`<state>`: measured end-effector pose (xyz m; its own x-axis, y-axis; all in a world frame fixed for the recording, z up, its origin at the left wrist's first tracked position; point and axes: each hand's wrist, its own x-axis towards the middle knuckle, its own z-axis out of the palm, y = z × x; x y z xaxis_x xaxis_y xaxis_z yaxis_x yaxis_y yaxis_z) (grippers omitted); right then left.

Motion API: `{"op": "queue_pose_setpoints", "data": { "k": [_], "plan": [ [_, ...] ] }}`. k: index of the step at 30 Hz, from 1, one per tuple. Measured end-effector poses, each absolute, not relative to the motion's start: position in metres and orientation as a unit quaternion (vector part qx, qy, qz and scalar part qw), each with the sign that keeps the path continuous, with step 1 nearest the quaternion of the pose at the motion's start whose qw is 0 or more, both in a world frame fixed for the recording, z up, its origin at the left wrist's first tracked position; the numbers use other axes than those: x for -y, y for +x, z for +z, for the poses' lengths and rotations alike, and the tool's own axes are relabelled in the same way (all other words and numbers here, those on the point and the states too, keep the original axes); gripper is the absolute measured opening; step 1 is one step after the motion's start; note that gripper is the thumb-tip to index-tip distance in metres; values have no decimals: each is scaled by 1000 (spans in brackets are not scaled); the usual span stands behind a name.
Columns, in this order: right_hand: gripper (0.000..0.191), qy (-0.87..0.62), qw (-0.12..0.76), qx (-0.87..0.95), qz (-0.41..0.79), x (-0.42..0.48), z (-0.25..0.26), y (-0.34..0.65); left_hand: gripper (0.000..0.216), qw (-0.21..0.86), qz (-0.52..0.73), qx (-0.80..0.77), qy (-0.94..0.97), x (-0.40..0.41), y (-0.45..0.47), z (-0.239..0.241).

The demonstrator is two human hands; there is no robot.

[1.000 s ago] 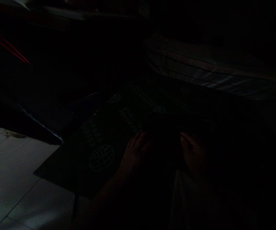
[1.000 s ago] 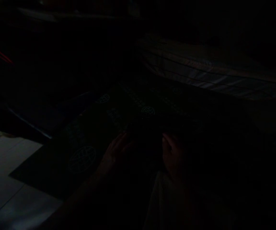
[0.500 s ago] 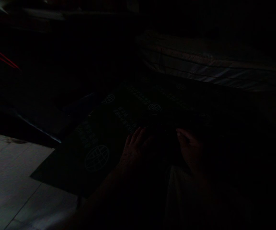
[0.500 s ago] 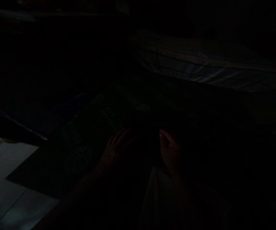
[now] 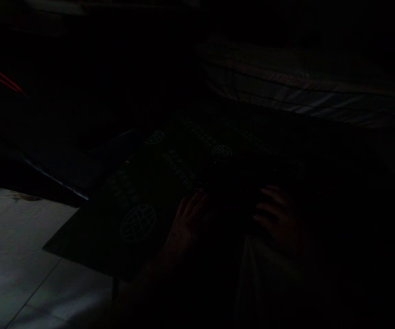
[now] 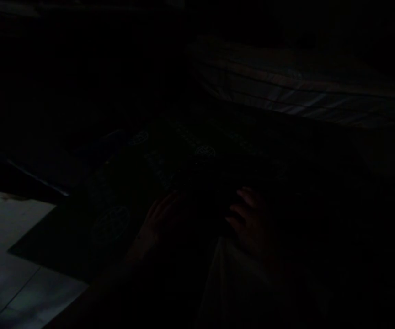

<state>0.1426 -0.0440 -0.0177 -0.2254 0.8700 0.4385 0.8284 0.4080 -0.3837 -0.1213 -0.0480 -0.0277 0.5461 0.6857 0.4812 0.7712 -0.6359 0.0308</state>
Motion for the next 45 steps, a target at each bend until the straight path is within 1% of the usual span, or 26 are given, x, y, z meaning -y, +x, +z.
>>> {"op": "queue_pose_setpoints", "data": {
  "k": [4,7,13,19,25,31,36,45],
  "plan": [
    [23,-531,289,797,-2,61,-26,154,37,88,-200,419,-881,71,-121,-27],
    [22,-527,275,804,-11,71,-30,156,37,98,-205,410,-883,85,-116,-26],
    [21,-503,277,817,-51,81,-33,151,41,105,-165,429,-882,92,-109,-20],
    [22,-517,259,814,-53,80,-35,149,36,108,-188,415,-884,86,-107,-26],
    [24,-529,249,809,-68,81,-36,147,39,80,-169,432,-882,86,-103,-28],
    [26,-515,229,820,-103,78,-41,147,39,78,-198,426,-880,80,-99,-29],
    [25,-521,230,816,-96,81,-39,146,38,72,-198,423,-881,75,-99,-30],
    [21,-513,249,818,-76,78,-56,152,36,123,-239,428,-863,72,-100,-39]
  ]
}}
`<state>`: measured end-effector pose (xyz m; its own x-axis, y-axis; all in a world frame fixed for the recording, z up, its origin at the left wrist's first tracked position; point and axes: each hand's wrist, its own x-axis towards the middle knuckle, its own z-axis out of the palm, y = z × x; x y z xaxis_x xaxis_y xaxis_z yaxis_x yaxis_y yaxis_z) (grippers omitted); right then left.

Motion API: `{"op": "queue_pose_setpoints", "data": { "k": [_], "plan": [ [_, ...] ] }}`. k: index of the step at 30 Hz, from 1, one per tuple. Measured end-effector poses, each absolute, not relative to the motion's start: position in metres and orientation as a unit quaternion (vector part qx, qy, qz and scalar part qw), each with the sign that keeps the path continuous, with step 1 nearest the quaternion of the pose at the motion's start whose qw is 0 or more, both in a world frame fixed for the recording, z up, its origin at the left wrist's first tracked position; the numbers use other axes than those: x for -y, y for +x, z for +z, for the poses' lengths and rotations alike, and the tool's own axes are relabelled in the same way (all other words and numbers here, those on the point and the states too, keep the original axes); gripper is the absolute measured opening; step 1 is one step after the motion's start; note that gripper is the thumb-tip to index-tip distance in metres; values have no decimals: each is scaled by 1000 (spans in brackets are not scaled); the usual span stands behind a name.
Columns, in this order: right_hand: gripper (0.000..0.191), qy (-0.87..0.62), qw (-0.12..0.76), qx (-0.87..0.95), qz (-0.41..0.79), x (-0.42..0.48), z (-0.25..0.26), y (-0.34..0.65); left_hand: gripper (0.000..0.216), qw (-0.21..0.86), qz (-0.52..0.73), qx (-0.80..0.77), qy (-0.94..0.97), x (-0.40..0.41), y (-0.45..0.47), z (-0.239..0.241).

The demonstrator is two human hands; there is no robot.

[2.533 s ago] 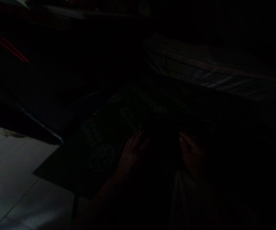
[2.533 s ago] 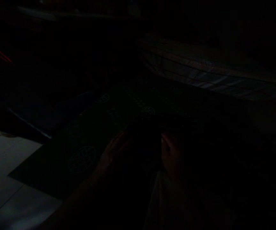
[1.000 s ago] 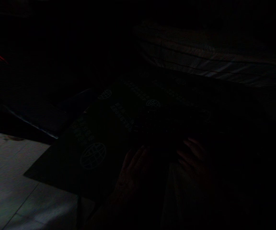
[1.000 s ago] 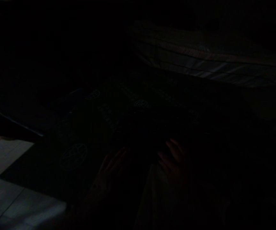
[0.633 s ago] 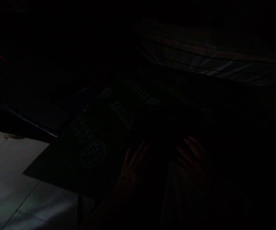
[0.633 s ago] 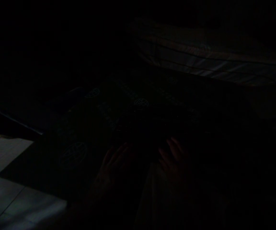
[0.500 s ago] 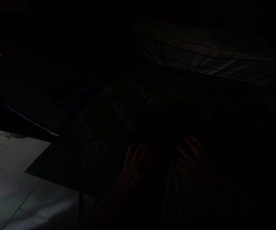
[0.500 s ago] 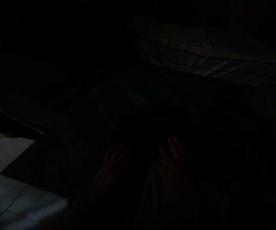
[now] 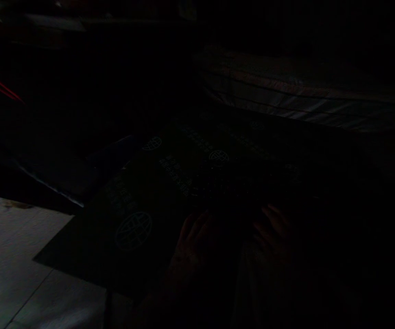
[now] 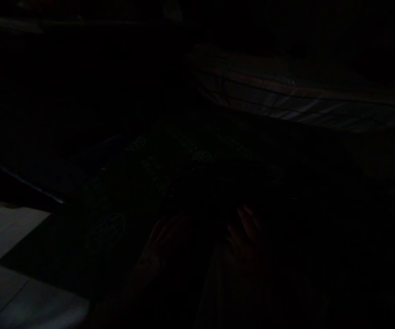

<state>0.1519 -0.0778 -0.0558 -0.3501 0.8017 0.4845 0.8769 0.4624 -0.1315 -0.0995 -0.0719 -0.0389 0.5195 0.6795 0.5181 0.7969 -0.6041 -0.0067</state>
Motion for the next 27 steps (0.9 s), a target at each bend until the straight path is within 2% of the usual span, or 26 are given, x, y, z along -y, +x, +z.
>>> {"op": "queue_pose_setpoints", "data": {
  "k": [4,10,19,27],
  "plan": [
    [24,-531,266,802,-68,81,-56,148,32,120,-280,427,-852,71,-102,-44],
    [26,-529,319,782,-83,81,-50,145,36,128,-277,442,-844,58,-126,-46],
    [26,-516,317,787,-118,76,-48,145,38,146,-277,480,-819,22,-150,-51],
    [25,-543,335,765,-91,72,-52,143,48,131,-145,466,-863,15,-132,-33]
  ]
}}
